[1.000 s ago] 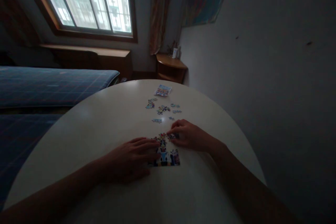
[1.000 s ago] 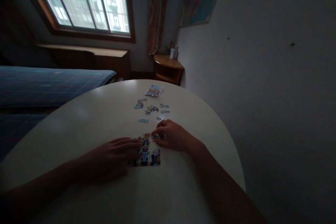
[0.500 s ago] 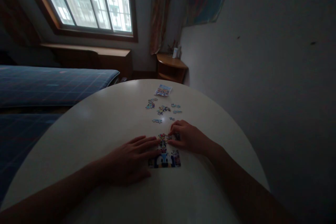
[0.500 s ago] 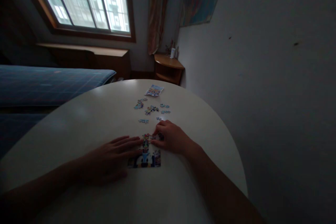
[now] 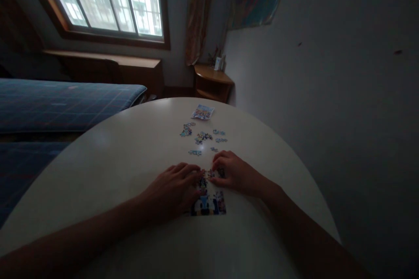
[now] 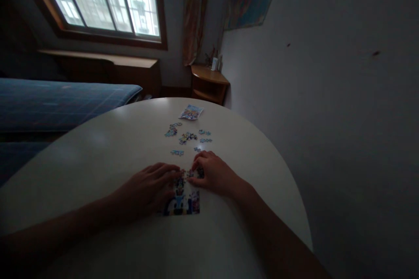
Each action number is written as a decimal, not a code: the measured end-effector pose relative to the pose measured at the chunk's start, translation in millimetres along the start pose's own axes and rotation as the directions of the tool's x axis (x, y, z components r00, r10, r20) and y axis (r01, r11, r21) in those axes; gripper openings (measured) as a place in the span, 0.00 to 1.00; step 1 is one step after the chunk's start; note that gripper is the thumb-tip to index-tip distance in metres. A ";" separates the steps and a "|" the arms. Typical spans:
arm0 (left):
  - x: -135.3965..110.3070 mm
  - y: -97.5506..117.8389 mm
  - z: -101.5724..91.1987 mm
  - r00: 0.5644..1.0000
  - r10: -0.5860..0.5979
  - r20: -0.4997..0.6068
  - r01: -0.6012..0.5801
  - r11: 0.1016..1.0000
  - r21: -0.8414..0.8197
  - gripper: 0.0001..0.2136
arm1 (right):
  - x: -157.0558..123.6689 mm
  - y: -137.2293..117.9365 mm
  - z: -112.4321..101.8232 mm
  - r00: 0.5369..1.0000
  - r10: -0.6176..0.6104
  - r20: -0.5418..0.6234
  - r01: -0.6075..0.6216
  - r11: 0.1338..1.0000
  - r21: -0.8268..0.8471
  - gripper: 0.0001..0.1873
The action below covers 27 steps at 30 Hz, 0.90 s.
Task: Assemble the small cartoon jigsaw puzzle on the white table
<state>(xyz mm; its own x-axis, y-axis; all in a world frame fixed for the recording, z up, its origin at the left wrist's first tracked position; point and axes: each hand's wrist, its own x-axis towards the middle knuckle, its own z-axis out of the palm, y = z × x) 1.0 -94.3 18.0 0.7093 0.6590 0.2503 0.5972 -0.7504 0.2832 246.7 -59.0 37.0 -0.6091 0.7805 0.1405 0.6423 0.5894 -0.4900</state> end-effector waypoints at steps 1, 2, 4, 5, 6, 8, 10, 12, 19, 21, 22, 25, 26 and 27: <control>0.5 -0.1 2.1 1.000 0.005 -0.012 -0.005 1.000 0.006 0.19 | 0.0 0.4 0.1 1.000 0.002 -0.004 -0.002 1.000 0.000 0.12; 0.3 -0.3 3.8 1.000 0.011 -0.018 -0.011 1.000 0.010 0.19 | 0.1 0.9 0.2 1.000 0.005 -0.010 -0.005 1.000 0.000 0.12; -1.4 -1.1 5.8 1.000 0.023 -0.021 -0.022 1.000 0.017 0.20 | 0.5 2.3 1.0 1.000 0.005 -0.022 -0.005 1.000 0.003 0.12; -2.3 -1.5 6.2 0.999 0.028 -0.018 -0.028 0.999 0.019 0.20 | 0.8 3.1 1.7 1.000 0.002 -0.026 -0.002 1.000 0.005 0.12; -3.2 -1.8 6.3 0.999 0.031 -0.012 -0.031 0.999 0.021 0.20 | 1.1 3.9 2.4 1.000 -0.003 -0.029 0.003 1.000 0.008 0.12; -4.2 -1.8 6.0 1.000 0.027 -0.008 -0.027 0.999 0.027 0.20 | 1.7 5.3 4.0 0.999 -0.013 -0.035 0.013 1.000 0.013 0.12; -4.3 -1.1 5.5 1.000 0.020 0.000 -0.020 0.999 0.030 0.21 | 2.1 6.0 5.0 0.999 -0.013 -0.038 0.013 1.000 0.016 0.12; -4.2 -0.2 5.0 1.000 0.018 -0.005 -0.018 0.999 0.027 0.21 | 2.3 6.1 5.2 0.999 -0.016 -0.033 0.017 1.000 0.021 0.12; -4.9 1.2 4.1 0.999 0.024 -0.022 -0.024 1.000 0.012 0.21 | 2.6 6.0 5.1 0.999 -0.030 -0.039 0.031 0.999 0.023 0.11; -5.0 1.0 4.2 1.000 0.025 -0.015 -0.025 1.000 0.016 0.22 | 2.9 6.4 5.5 0.999 -0.033 -0.034 0.033 0.999 0.021 0.12; -5.1 0.9 4.4 1.000 0.026 -0.013 -0.025 1.000 0.019 0.22 | 3.0 6.7 5.7 0.999 -0.032 -0.032 0.033 0.999 0.020 0.12; -5.4 0.6 5.3 1.000 0.023 -0.010 -0.022 0.999 0.027 0.22 | 3.0 7.7 5.7 0.999 -0.026 -0.028 0.026 0.999 0.022 0.12; -5.4 0.6 5.6 1.000 0.017 -0.009 -0.017 0.999 0.028 0.22 | 2.9 7.9 5.5 0.999 -0.029 -0.028 0.030 0.999 0.024 0.12; -5.5 0.6 5.8 1.000 0.014 -0.008 -0.014 0.999 0.029 0.22 | 2.8 8.0 5.2 0.999 -0.035 -0.028 0.036 0.999 0.027 0.12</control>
<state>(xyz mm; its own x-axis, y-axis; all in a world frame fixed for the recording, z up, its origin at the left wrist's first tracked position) -0.3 -98.7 11.4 0.7147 0.6487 0.2617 0.5978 -0.7607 0.2529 247.8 -53.2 28.9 -0.6176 0.7652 0.1818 0.6073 0.6109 -0.5079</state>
